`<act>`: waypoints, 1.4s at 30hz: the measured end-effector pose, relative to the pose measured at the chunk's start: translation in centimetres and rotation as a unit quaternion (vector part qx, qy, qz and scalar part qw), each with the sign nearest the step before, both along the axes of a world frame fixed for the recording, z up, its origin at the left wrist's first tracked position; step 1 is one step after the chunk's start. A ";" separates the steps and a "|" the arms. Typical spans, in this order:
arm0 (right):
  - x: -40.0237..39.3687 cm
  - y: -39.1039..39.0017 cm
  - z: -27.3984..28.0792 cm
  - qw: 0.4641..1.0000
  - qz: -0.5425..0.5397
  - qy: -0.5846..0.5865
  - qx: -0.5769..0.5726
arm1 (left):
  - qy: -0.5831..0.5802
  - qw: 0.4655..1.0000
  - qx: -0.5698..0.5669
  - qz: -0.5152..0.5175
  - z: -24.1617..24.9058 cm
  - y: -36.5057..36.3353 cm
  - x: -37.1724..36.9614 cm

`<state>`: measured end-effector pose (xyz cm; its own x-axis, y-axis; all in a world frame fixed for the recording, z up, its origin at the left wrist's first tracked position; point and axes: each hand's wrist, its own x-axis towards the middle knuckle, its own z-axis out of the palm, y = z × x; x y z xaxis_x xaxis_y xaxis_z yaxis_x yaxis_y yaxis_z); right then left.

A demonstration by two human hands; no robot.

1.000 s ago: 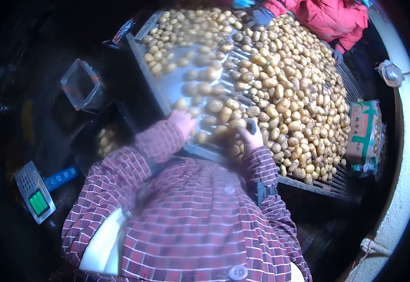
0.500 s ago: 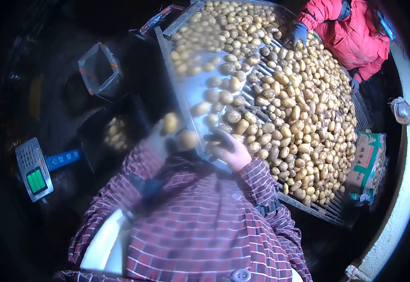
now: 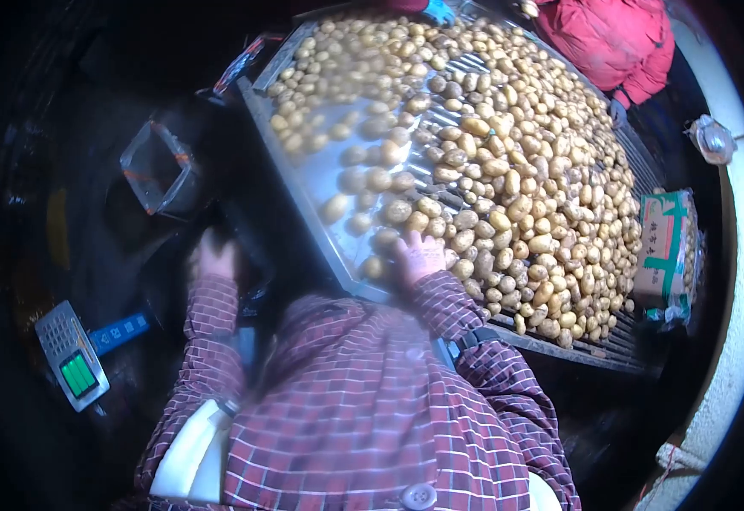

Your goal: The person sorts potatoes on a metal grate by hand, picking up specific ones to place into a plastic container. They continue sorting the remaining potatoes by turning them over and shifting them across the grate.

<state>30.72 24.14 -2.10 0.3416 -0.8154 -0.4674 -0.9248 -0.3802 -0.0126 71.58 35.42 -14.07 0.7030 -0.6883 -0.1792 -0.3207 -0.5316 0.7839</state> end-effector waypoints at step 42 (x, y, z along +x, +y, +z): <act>-2.0 -8.8 0.9 0.983 -0.148 -0.088 0.064 | -0.023 0.821 0.169 -0.544 8.1 -17.7 -28.6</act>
<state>28.76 15.38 -1.16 0.1825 -0.8298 -0.5273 -0.9741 -0.0796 -0.2118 43.02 17.71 -6.02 -0.2845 -0.8297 -0.4803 -0.7753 -0.0956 0.6243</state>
